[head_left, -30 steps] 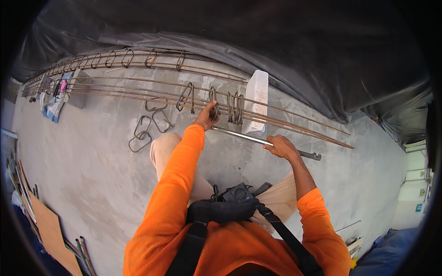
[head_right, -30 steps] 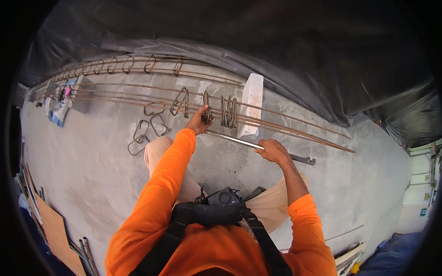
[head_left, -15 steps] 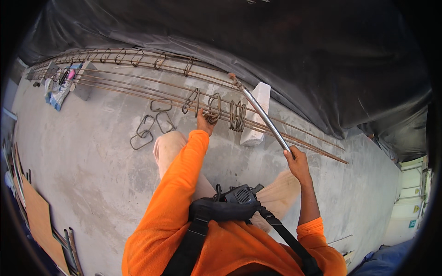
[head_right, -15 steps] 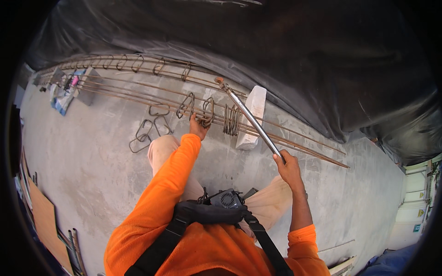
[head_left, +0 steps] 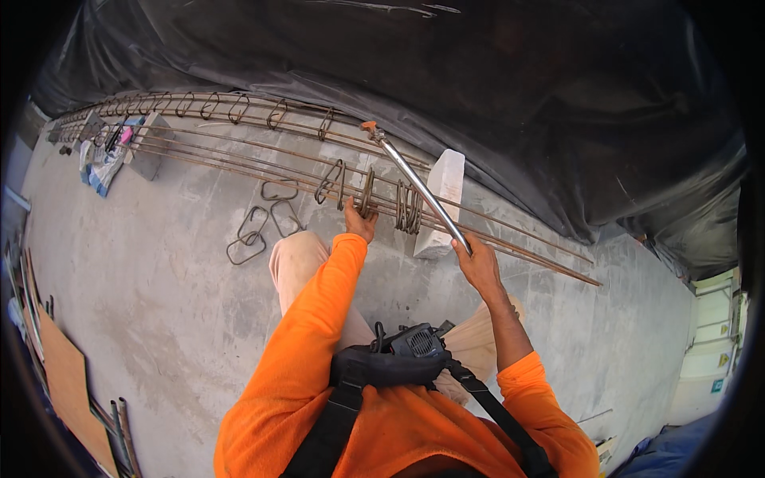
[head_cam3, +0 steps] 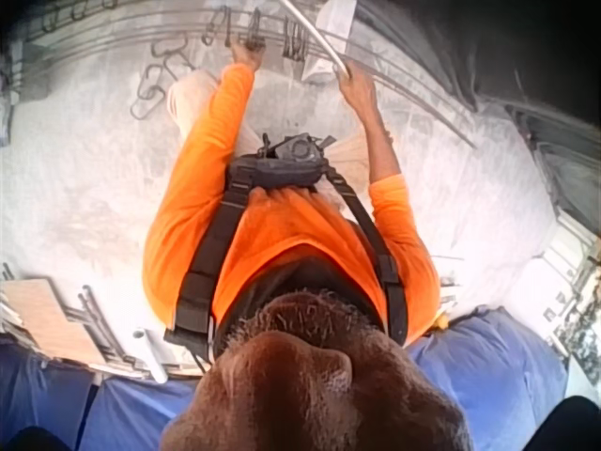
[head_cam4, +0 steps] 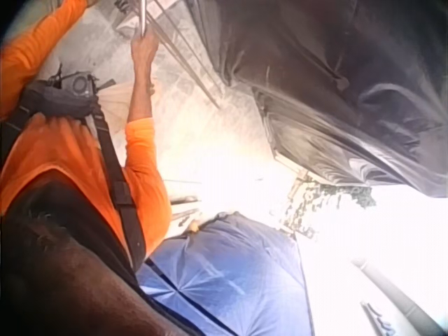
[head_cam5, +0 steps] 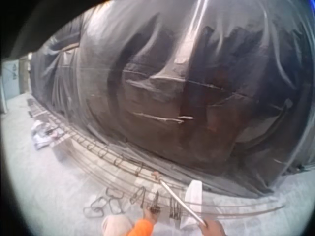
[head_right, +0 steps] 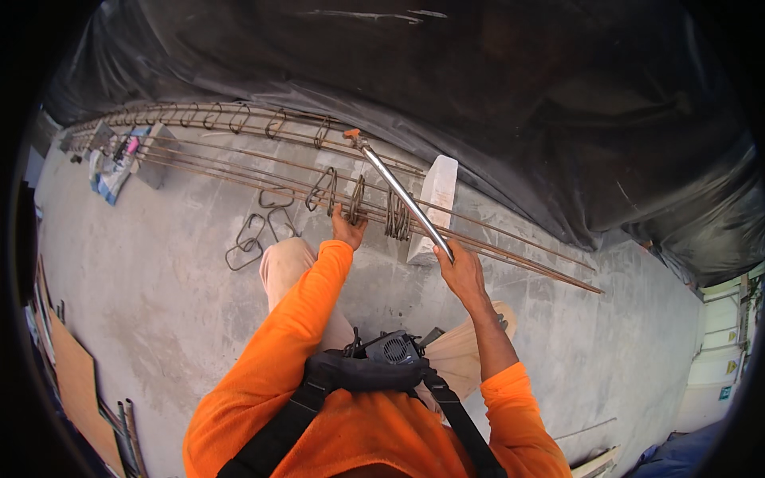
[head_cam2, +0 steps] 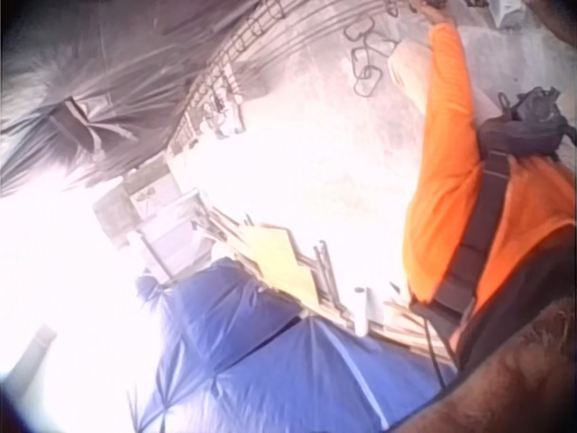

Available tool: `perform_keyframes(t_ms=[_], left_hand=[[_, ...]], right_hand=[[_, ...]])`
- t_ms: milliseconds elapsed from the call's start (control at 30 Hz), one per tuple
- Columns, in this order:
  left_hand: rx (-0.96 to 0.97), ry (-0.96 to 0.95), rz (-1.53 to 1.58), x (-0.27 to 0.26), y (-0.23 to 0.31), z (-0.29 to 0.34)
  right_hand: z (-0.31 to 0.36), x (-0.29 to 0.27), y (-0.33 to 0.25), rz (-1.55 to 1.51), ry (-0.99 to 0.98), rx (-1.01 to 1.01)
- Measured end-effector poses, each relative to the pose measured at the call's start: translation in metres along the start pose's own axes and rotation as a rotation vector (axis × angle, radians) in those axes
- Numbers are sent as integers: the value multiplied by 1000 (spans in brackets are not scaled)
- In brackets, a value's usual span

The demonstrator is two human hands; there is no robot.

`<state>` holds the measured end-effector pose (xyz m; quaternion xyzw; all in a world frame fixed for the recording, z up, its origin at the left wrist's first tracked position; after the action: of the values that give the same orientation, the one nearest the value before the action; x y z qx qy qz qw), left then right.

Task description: The person assembles a rebar cage by tying wire ties around intersecting steel bars using a manual rebar tying tool. They place spacers and a pink marker on the structure, then adjust the camera strap on their chest.

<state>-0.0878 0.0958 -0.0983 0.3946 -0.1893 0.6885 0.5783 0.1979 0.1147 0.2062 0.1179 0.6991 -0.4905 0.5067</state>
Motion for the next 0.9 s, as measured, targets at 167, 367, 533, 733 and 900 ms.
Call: perform_keyframes(t_ms=[167,367,533,733,900], left_hand=[[-32,20,3,-4,-9,-6],[-19,72,20,-5,-1,5],[-75,59,30,4,-13,9],[-45,-4,19,0,-4,2],[-82,-37,-215,27,-32,32]], right_hand=[[10,38,30,97,-172,28],[-2,6,22,61,-182,55],[-4,-19,7,-21,-16,100],[9,36,21,178,-277,1],[49,-12,30,156,-241,197]])
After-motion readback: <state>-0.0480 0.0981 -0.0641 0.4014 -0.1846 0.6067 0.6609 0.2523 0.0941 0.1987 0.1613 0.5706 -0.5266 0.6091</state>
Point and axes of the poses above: each hand's wrist, its own z-axis away from the middle knuckle, its own x-axis out of the palm, y = z × x, the point moved 10 cm from there along -z, towards the middle knuckle, and after that the axes turned 7 degrees about -x, right-handed, at the moved point
